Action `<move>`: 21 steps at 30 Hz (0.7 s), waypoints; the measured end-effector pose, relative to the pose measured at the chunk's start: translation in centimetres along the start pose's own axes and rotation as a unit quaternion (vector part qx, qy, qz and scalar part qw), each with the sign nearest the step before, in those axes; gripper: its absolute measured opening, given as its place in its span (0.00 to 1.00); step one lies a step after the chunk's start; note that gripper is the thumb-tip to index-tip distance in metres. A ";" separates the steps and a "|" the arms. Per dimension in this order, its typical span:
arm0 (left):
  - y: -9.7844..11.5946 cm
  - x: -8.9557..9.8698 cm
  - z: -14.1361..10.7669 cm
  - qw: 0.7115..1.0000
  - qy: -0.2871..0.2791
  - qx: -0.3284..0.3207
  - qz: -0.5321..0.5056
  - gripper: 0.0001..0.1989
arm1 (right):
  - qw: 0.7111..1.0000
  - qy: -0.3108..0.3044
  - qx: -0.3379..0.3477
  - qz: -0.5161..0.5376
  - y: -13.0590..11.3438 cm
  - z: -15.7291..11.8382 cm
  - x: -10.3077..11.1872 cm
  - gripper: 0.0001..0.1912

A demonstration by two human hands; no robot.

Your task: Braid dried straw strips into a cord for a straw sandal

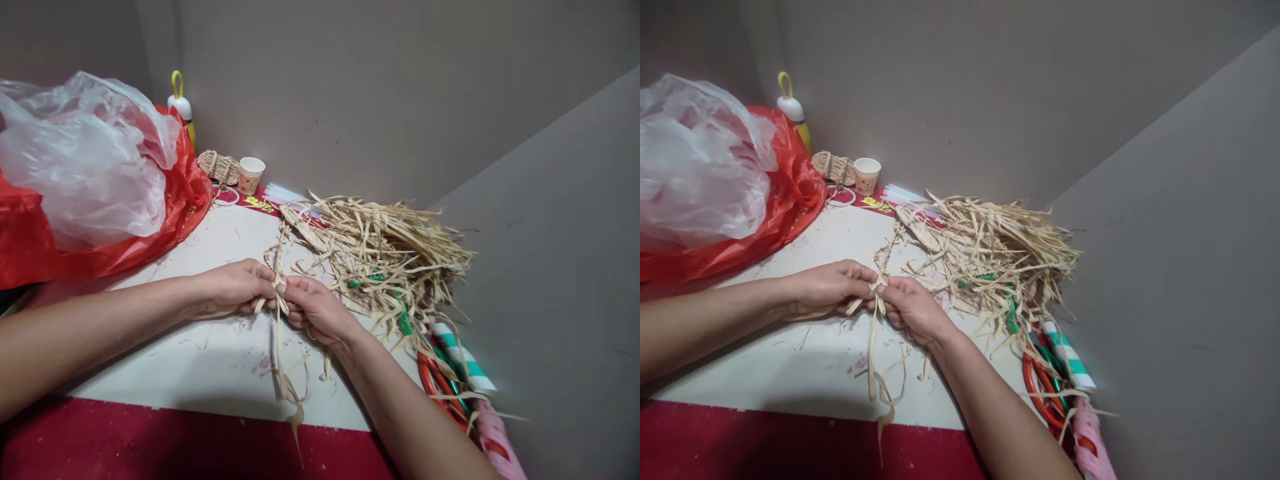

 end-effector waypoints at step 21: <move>-1.1 1.0 0.7 0.993 0.050 0.087 0.069 0.08 | 0.910 0.076 0.124 -0.389 -2.1 -0.7 0.5 0.10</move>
Point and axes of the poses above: each hand's wrist, its own z-axis towards the middle knuckle, its own x-axis out of the back of the hand, y = z × x, the point moved 7 cm from there along z, towards the middle knuckle, and after that the axes turned 2 degrees about -x, right-handed, at the moved point
